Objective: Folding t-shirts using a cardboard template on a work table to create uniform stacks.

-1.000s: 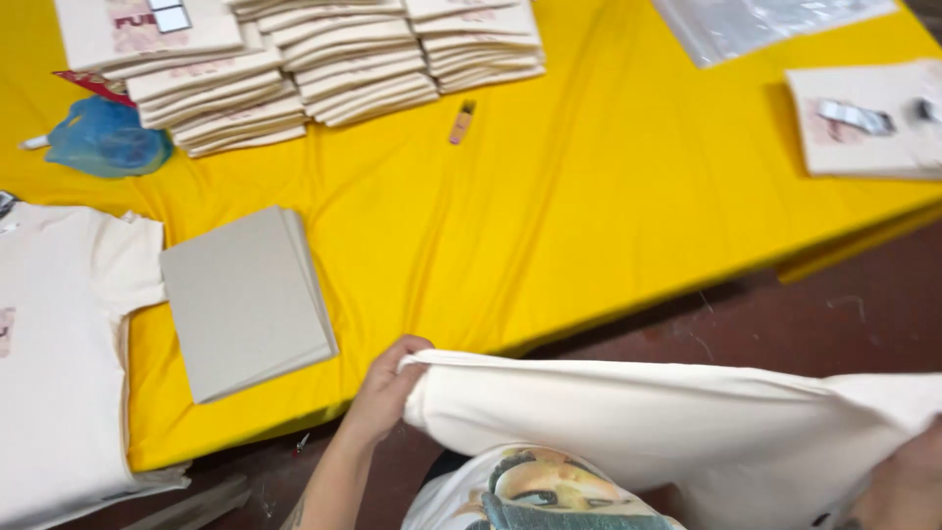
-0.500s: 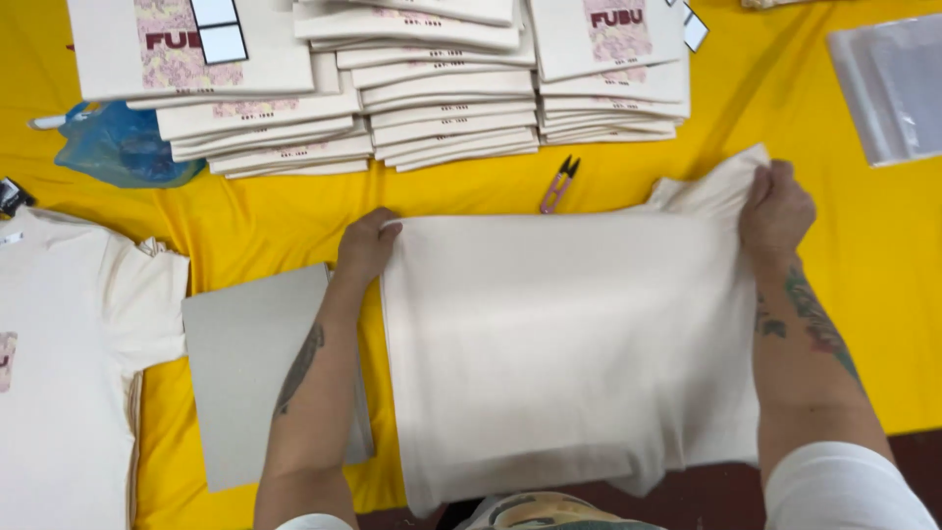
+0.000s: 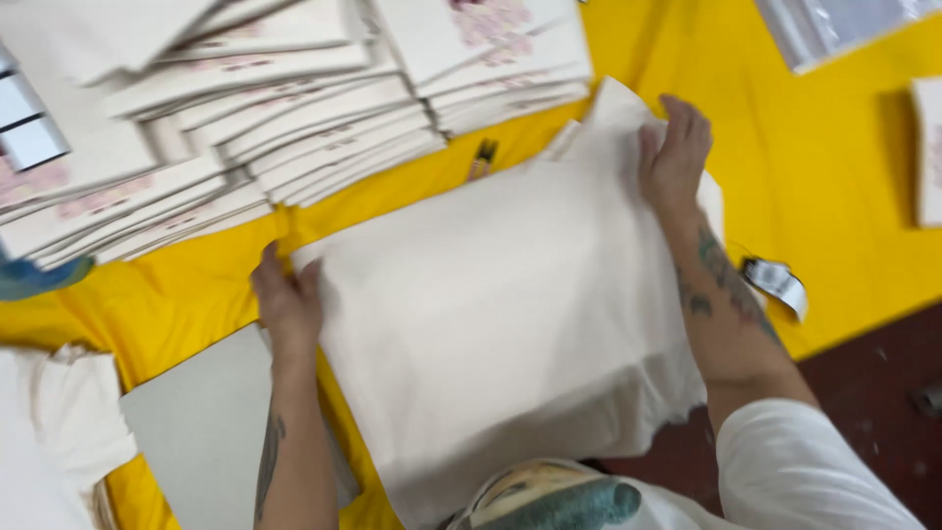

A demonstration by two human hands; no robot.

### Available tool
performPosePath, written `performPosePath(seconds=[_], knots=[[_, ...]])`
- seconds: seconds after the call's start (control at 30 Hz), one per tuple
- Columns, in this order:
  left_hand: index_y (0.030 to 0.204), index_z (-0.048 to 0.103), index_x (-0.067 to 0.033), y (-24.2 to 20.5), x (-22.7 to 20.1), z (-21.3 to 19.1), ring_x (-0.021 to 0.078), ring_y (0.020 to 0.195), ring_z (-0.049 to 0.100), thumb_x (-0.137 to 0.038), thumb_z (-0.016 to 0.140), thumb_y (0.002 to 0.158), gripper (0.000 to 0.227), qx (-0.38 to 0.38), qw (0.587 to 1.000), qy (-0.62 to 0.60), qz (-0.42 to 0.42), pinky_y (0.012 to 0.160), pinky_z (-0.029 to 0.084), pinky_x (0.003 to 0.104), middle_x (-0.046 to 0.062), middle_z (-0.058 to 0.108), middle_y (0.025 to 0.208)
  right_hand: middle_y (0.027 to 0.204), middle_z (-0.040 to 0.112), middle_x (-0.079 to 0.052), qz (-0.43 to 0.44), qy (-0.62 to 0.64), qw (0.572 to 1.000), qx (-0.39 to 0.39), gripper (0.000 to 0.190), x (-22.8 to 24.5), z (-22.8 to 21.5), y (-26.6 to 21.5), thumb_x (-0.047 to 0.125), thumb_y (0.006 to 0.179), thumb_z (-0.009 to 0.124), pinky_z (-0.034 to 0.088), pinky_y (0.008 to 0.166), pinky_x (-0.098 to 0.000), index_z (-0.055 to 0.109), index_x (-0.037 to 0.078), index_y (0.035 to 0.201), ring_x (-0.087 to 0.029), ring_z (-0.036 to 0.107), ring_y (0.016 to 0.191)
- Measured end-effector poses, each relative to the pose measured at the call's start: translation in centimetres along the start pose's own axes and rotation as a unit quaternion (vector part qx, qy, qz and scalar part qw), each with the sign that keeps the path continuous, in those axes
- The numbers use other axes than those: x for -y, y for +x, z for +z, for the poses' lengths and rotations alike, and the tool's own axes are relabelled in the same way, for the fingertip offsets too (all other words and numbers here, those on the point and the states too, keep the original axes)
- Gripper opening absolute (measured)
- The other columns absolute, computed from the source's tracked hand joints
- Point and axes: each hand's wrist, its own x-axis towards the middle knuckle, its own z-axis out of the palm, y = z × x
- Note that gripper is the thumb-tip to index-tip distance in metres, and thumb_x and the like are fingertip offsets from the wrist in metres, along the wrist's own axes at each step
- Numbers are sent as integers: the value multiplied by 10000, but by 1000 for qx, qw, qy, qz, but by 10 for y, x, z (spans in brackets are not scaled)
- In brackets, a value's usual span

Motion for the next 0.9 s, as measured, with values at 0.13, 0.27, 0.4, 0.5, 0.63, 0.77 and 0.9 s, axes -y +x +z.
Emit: performPosePath(seconds=[0.13, 0.27, 0.4, 0.5, 0.63, 0.77, 0.9], knots=[[1510, 413, 45, -93, -54, -44, 501, 1222, 575, -68, 692, 1011, 583, 2, 998, -40, -51, 1030, 508, 540, 334, 421, 1380, 1204, 577, -211, -15, 18, 999, -49, 482, -3, -113, -118, 363, 1021, 711, 411, 1026, -530, 626, 11, 1339, -444, 545, 1173], [1498, 465, -14, -236, -57, -53, 498, 1247, 561, -122, 738, 933, 637, 4, 997, -4, -82, 1037, 501, 551, 290, 443, 1394, 1104, 574, -255, 147, -51, 988, -4, 502, -45, -216, -252, 355, 1061, 738, 439, 944, -563, 557, -36, 1318, -506, 572, 1049], [1521, 490, -81, -332, -56, -56, 409, 1152, 646, -236, 800, 873, 735, 54, 971, 37, -232, 975, 542, 491, 236, 611, 1224, 1117, 590, -153, 314, -55, 929, 191, 576, -76, -226, -303, 544, 859, 858, 474, 888, -595, 708, 58, 1129, -467, 586, 1080], [1468, 547, -90, -364, -16, -39, 408, 1092, 688, -286, 791, 874, 672, 80, 940, 27, -330, 912, 562, 502, 237, 707, 1136, 953, 616, -150, 382, 28, 897, 222, 385, -101, -210, -308, 430, 918, 824, 495, 769, -523, 741, 95, 1088, -412, 638, 966], [1338, 563, -129, -370, -12, -53, 325, 916, 693, -198, 786, 892, 503, -3, 932, -62, -358, 740, 548, 432, 145, 699, 992, 838, 585, -52, 504, 211, 824, 149, 263, -142, -201, -331, 223, 860, 802, 461, 638, -369, 650, 112, 1044, -246, 615, 759], [1450, 534, -66, -355, -52, -73, 334, 939, 692, -133, 816, 857, 660, 30, 943, 20, -330, 744, 572, 436, 165, 685, 1011, 976, 699, -55, 482, 176, 832, 211, 484, -127, -218, -308, 448, 862, 867, 534, 691, -387, 630, 240, 1230, -250, 697, 875], [1247, 660, -14, -310, -30, -65, 428, 1031, 615, -38, 880, 749, 546, -168, 976, 134, -48, 919, 509, 500, 205, 614, 1060, 1003, 768, -46, 417, -26, 869, 265, 440, -170, -187, -317, 656, 906, 759, 552, 826, -481, 744, 254, 1085, -351, 721, 1017]])
